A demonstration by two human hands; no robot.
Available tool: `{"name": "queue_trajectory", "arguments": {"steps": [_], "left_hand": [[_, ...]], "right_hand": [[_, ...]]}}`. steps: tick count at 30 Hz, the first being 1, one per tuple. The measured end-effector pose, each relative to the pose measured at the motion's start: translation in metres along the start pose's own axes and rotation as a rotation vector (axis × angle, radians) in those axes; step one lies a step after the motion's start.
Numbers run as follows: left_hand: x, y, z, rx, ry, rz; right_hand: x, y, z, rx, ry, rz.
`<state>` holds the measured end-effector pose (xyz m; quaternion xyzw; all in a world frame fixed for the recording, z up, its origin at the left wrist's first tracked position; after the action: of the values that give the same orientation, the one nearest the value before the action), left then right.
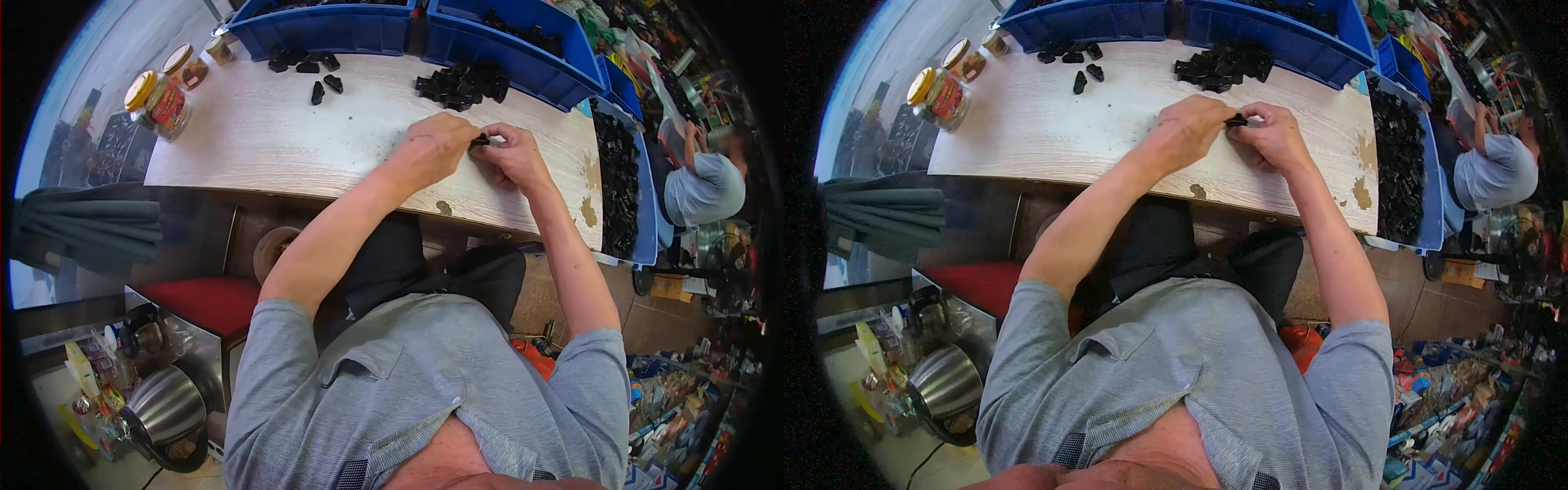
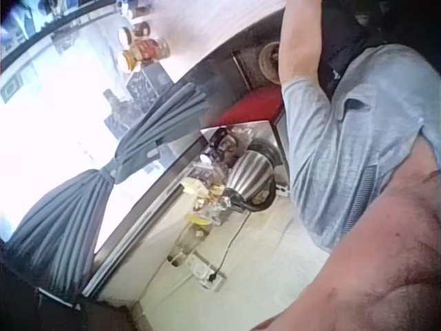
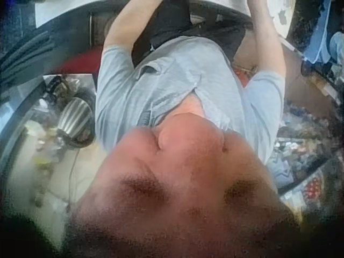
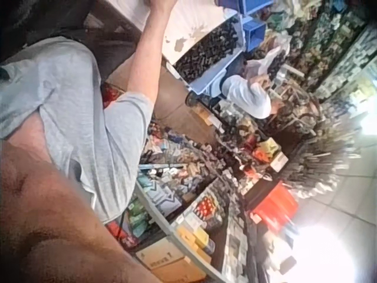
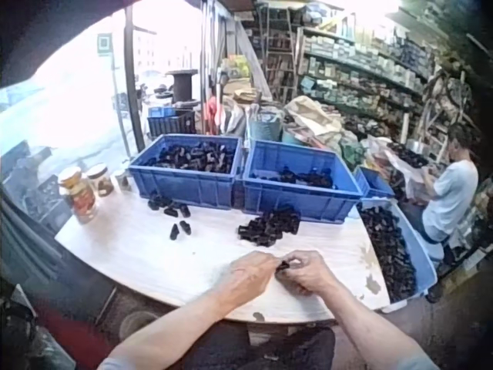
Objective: Sorting and organizing small black plastic components from a workbench into storage bins.
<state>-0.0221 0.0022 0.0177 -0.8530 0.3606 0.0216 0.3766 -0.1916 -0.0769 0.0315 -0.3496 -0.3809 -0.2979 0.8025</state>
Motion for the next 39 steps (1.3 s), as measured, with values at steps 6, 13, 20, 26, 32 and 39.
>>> {"name": "queue_trajectory", "arguments": {"steps": [6,13,20,26,32,39], "left_hand": [[0.012,0.009,-0.003,0.088,0.078,0.052],[0.011,0.011,-0.002,0.042,0.073,0.107],[0.005,0.007,-0.001,0.119,0.106,0.045],[-0.006,0.000,0.003,0.092,0.117,-0.052],[-0.005,0.004,0.010,0.106,0.136,-0.074],[0.088,-0.090,0.047,-0.439,-0.457,-0.740]], "right_hand": [[-0.001,0.000,-0.001,-0.009,0.006,-0.050],[0.003,-0.001,0.004,-0.026,0.010,-0.008],[-0.004,-0.003,0.003,-0.018,-0.022,-0.012],[0.000,0.001,0.002,-0.035,-0.039,-0.008],[-0.004,0.000,0.002,-0.009,-0.027,-0.001],[-0.012,-0.025,0.011,-0.077,0.048,-0.155]]}}
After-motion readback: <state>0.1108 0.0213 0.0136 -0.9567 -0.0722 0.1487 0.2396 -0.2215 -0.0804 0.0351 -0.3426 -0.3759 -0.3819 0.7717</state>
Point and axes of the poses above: each hand's wrist, its own z-axis away from the middle knuckle, its own y-axis out of the palm, x = y × z, the point moved 2 cm from there along -z, towards the middle knuckle, and after that the axes turned 10 degrees about y, right-handed, at the moved point
